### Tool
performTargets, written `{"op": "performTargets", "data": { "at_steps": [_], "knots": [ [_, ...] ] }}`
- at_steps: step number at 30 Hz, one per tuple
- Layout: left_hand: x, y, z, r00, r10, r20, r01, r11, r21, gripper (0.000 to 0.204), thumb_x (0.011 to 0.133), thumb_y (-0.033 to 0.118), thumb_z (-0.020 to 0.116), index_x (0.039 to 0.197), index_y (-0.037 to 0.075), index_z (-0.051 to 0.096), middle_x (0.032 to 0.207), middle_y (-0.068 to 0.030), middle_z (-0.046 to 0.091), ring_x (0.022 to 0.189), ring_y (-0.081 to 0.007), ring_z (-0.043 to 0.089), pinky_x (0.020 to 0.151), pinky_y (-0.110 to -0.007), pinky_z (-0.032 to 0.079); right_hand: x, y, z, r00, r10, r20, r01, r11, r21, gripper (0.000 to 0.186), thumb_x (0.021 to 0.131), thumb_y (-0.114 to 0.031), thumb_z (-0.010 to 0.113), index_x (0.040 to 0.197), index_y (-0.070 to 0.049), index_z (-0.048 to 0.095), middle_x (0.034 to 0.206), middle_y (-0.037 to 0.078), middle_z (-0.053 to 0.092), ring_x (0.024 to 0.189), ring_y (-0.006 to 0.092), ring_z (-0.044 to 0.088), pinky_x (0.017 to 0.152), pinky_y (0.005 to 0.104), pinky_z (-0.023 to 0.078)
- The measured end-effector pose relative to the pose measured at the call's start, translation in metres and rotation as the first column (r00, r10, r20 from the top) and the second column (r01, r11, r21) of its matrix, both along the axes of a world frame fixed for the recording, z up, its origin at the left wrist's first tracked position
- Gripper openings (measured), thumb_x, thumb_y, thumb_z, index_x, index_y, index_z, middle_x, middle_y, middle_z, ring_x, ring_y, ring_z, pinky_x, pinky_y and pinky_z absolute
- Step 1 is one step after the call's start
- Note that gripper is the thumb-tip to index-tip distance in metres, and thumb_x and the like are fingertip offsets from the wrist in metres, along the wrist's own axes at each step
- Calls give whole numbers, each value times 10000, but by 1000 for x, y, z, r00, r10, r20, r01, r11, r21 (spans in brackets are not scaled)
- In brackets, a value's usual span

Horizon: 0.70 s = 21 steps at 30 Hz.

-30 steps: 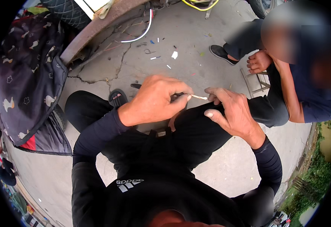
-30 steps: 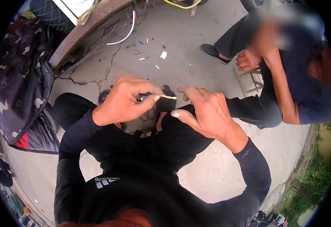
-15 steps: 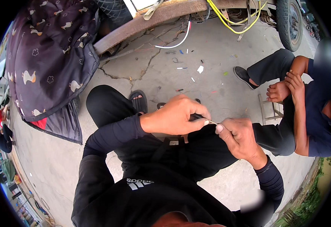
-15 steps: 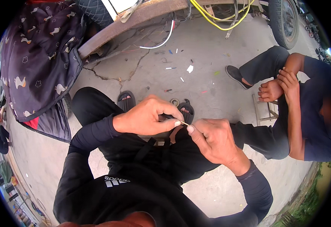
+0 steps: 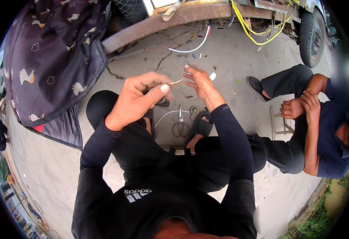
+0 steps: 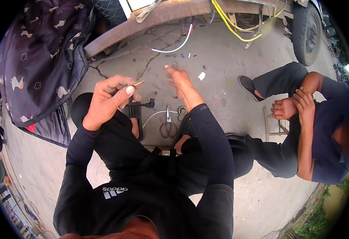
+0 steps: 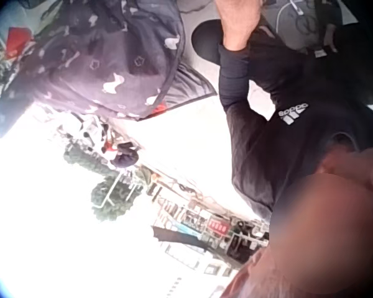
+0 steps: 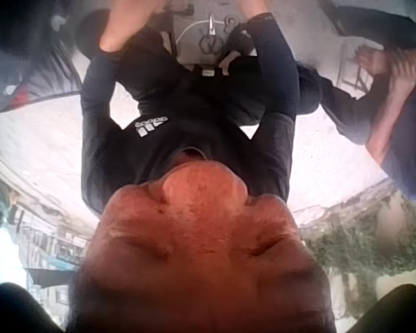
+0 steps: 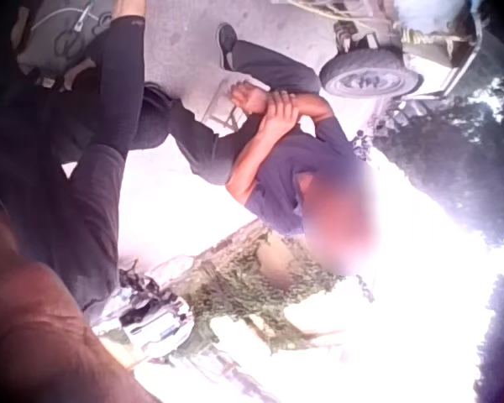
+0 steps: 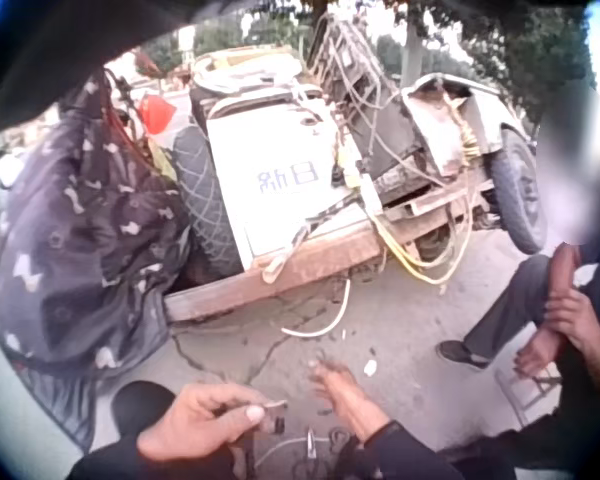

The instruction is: The person strips the insulation from the ends of two wires using scissors, twists the exposed copper strands together, and then wraps the connection with black electrical tape. The person works while sitting on the ground next to a vehicle.

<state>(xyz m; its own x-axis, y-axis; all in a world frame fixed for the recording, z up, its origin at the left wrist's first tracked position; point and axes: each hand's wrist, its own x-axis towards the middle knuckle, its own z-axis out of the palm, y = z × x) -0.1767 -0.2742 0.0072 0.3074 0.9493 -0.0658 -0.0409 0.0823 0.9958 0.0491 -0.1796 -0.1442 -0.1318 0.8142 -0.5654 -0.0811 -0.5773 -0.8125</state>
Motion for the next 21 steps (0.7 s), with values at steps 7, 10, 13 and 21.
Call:
{"op": "performTargets", "data": {
  "at_steps": [7, 10, 13, 21],
  "knots": [
    [-40, 40, -42, 992, 124, 22, -118, 977, -178, 241, 1054, 248, 571, 1105, 28, 657, 787, 4, 625, 611, -13, 369, 555, -196, 299, -112, 100, -79, 816, -465, -343, 473, 879, -66, 473, 1037, -291, 587, 1411, -21, 481, 1507, 124, 475, 1437, 304, 393, 1161, 537, 315],
    [-44, 48, -45, 992, 121, 38, -109, 967, -229, 292, 1067, 291, 541, 1101, 28, 662, 792, 5, 610, 607, -22, 355, 554, -199, 294, -106, 87, -87, 839, -444, -314, 480, 876, 45, 357, 1071, -293, 510, 1307, -28, 543, 1369, 140, 598, 1352, 294, 498, 1135, 500, 356],
    [-47, 45, -47, 992, 47, 114, -21, 975, -221, 334, 1032, 215, 457, 1174, -1, 669, 792, -5, 600, 604, -44, 348, 560, -212, 298, -83, 43, -65, 874, -451, -180, 470, 879, 79, 332, 1088, -298, 461, 1249, -26, 565, 1170, 116, 669, 1123, 233, 626, 965, 414, 469],
    [44, 33, -23, 988, -94, 127, 121, 966, -229, 290, 1027, 176, 483, 1223, -21, 568, 886, -81, 617, 612, -27, 392, 552, -200, 330, 55, -36, 26, 919, -391, -53, 394, 909, 139, 413, 1043, -198, 525, 1353, 74, 535, 813, 20, 596, 679, 111, 543, 671, 283, 501]
  ]
}}
